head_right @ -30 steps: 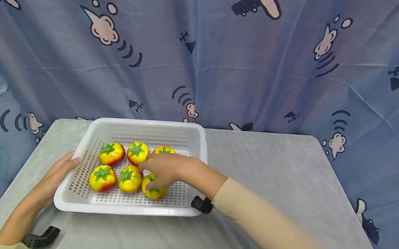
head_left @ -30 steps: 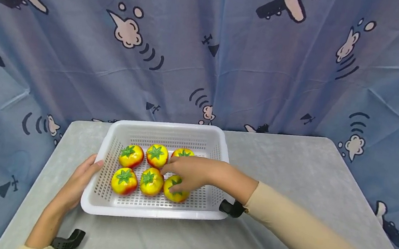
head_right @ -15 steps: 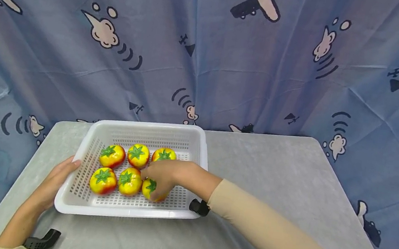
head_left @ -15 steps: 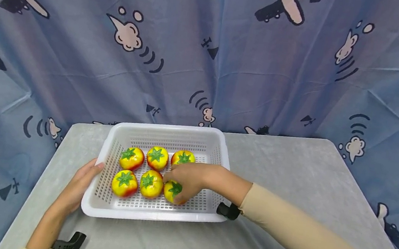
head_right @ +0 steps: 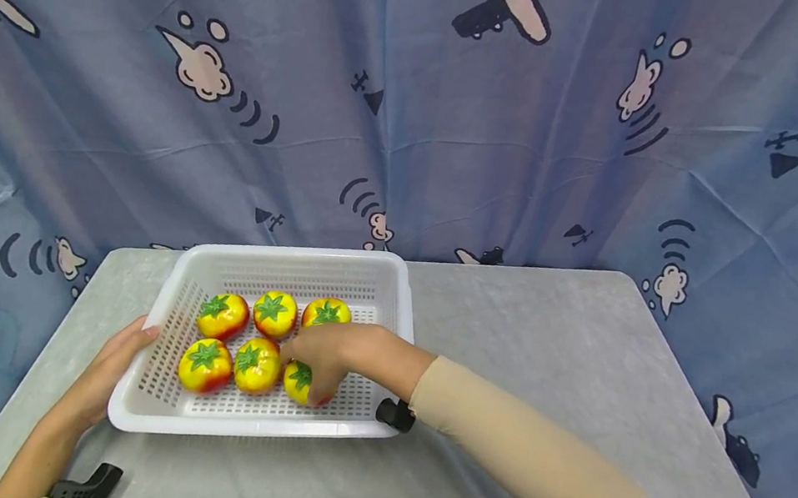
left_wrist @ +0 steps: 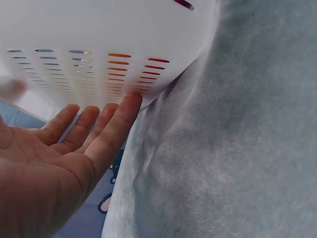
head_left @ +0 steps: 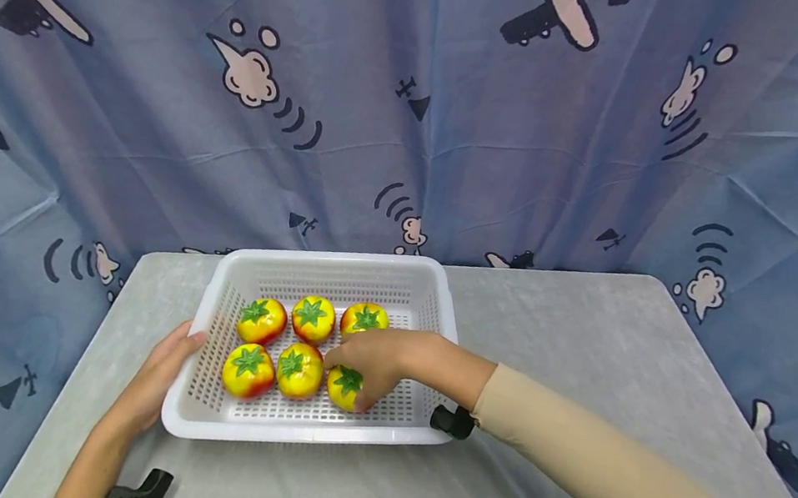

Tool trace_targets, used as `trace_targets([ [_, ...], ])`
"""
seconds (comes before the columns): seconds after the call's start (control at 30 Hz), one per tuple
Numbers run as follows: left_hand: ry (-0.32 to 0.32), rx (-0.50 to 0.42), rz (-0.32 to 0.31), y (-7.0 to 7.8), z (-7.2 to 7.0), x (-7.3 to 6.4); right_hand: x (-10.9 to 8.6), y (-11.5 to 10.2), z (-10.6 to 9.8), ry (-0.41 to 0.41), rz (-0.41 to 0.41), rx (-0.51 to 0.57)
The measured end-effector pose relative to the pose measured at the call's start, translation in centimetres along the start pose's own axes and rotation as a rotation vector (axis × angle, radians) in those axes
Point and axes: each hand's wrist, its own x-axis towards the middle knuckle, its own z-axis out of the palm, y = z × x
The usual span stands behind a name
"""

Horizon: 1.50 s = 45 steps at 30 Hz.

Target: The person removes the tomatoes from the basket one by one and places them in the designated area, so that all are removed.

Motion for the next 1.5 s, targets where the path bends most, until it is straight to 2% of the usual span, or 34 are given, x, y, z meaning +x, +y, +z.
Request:
trace_targets([
  [0.53,-0.025,0.026,-0.005,0.2,0.7,0.9,-0.7,0.7,0.4,0.014,0.049,0.015],
  [0.8,-0.036,0.013,0.002,0.2,0.9,1.1,-1.5,1.0,0.4,0.036,0.045,0.080],
  [1.0,-0.005,0.016,-0.015,-0.2,1.1,0.7,-1.9,1.3,0.1,0.083,0.005,0.098],
  [1.1,0.009,0.031,-0.027,-0.4,1.1,0.5,-2.2,1.3,-0.1,0.109,0.009,0.117],
  [1.27,0.030,0.055,-0.035,-0.4,0.5,0.0,-2.9,1.4,-0.6,0.191,-0.029,0.175],
  [1.37,0.029,0.055,-0.030,-0.5,0.1,-0.3,-3.3,1.5,-0.6,0.239,-0.053,0.204],
  [1.5,0.015,0.034,-0.020,-0.6,-0.3,-0.4,-3.7,1.7,-0.3,0.276,-0.039,0.208],
])
